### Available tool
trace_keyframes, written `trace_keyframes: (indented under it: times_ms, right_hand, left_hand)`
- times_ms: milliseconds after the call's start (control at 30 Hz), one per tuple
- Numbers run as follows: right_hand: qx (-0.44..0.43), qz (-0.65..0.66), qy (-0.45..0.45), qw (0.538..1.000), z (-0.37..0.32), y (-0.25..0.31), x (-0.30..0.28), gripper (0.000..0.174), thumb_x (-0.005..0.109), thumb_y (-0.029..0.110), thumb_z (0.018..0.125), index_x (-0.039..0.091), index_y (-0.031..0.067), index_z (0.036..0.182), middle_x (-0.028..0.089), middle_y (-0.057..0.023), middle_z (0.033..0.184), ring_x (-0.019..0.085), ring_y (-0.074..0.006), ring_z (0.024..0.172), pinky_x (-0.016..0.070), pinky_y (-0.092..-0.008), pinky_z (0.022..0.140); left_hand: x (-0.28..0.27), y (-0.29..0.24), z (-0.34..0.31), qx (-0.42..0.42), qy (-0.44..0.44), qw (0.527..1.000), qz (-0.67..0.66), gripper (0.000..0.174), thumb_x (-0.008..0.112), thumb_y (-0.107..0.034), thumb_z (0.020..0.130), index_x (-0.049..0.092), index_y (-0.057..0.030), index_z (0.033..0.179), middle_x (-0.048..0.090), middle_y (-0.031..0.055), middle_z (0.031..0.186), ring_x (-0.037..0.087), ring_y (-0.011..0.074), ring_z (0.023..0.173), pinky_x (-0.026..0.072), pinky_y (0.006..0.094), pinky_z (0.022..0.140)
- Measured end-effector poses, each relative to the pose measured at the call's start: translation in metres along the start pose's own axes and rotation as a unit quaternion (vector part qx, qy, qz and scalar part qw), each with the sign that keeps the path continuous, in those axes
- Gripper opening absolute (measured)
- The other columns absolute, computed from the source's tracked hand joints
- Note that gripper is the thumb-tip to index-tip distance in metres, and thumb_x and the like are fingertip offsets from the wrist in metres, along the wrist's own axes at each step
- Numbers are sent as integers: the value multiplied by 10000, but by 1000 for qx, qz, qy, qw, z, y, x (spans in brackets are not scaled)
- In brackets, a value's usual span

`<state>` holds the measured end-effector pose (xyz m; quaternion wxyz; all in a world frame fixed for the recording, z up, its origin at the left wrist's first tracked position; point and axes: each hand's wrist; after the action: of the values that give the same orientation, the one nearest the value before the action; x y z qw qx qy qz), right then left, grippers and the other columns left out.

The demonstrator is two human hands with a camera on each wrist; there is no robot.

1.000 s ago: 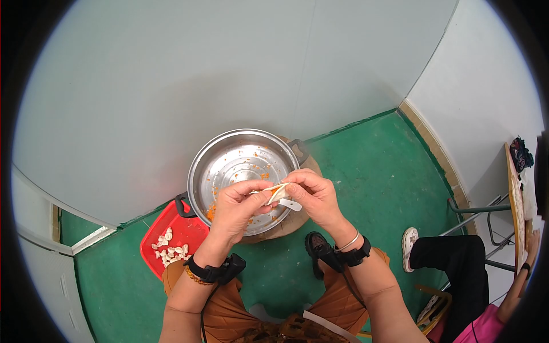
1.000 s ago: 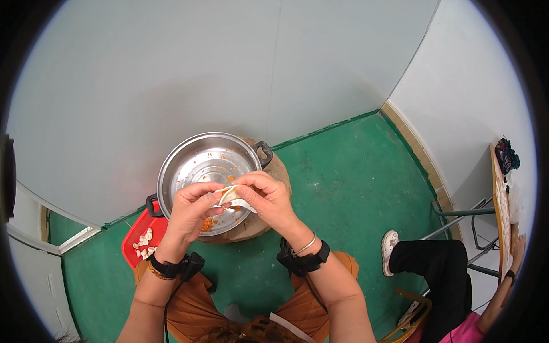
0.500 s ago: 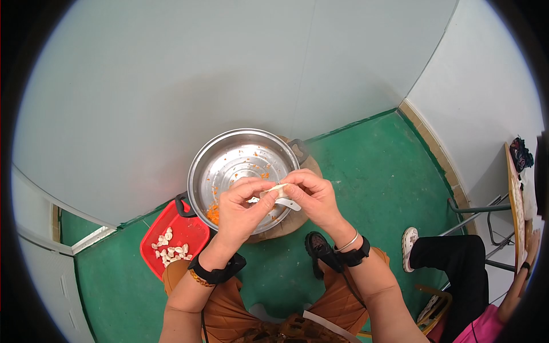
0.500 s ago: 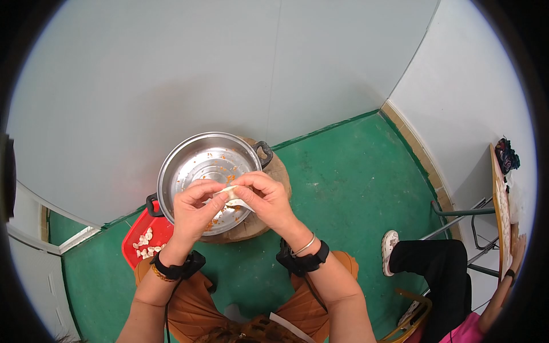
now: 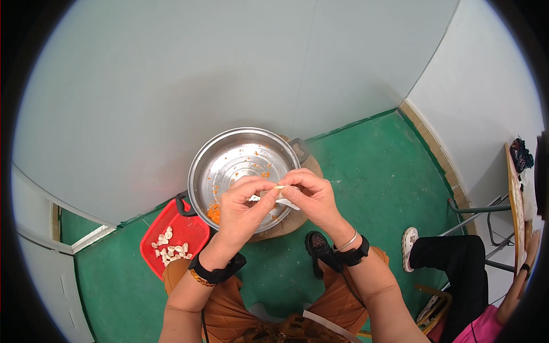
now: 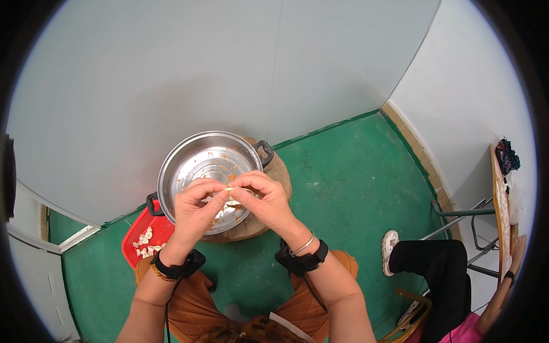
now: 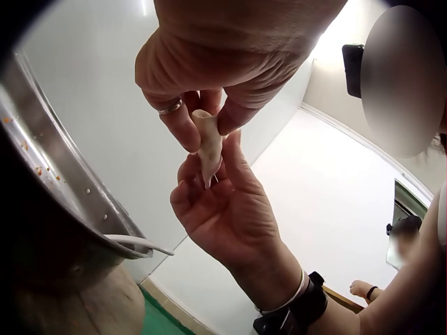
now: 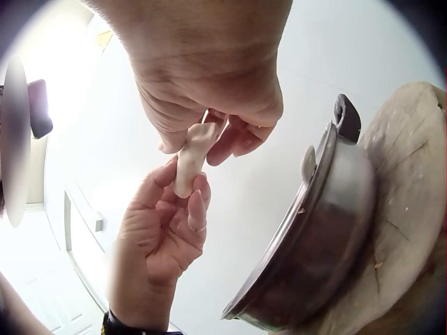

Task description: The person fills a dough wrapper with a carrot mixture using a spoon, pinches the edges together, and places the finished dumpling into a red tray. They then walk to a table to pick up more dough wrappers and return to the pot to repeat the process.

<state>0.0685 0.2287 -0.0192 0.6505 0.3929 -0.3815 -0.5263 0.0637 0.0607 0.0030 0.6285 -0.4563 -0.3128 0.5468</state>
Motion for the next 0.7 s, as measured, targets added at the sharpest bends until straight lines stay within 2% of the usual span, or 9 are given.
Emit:
trace_keyframes:
  times_ms: [167, 333, 467, 567, 700]
  right_hand:
    - [0, -22, -9, 1000, 0, -3, 0, 93, 626, 88, 829, 633, 9, 878, 579, -43, 923, 548, -97, 804, 454, -227, 695]
    - [-18, -27, -29, 999, 1, -5, 1, 77, 610, 85, 840, 619, 9, 850, 570, -36, 902, 530, -95, 789, 436, -223, 686]
    - [-21, -25, -49, 998, 0, -8, 1, 81, 607, 85, 845, 607, 6, 861, 556, -29, 884, 518, -90, 790, 429, -219, 691]
    - [-28, -23, -56, 998, 0, -8, 1, 87, 605, 89, 850, 603, 6, 877, 545, -23, 889, 510, -82, 789, 425, -214, 687]
    - [-15, 12, -58, 998, 0, -8, 0, 90, 603, 90, 854, 601, 8, 892, 533, -19, 904, 501, -73, 790, 421, -208, 685]
  left_hand:
    - [1, 3, -1, 11, 1, 1000, 7, 109, 653, -50, 796, 662, -16, 899, 583, 50, 914, 558, 92, 783, 486, 191, 577]
    - [3, 1, -1, -12, 13, 1000, -11, 142, 659, -53, 793, 652, -14, 929, 566, 46, 928, 545, 86, 802, 504, 192, 594]
    - [9, -4, -3, -25, -5, 998, -63, 198, 668, -10, 775, 624, 10, 967, 575, 52, 937, 550, 87, 776, 468, 201, 658]
    - [10, -2, -4, -43, -17, 997, -69, 212, 674, -13, 772, 613, 6, 974, 559, 50, 952, 544, 77, 780, 472, 191, 659]
    - [8, -1, -4, -18, -18, 1000, -13, 153, 656, -19, 790, 617, 8, 935, 554, 51, 932, 539, 74, 771, 474, 186, 621]
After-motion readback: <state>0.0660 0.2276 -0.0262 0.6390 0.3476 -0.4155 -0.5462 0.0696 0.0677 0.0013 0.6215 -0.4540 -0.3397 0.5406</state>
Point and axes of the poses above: each hand's wrist, its own z-axis towards the middle knuckle, its own x-axis out of the palm, y = z × x
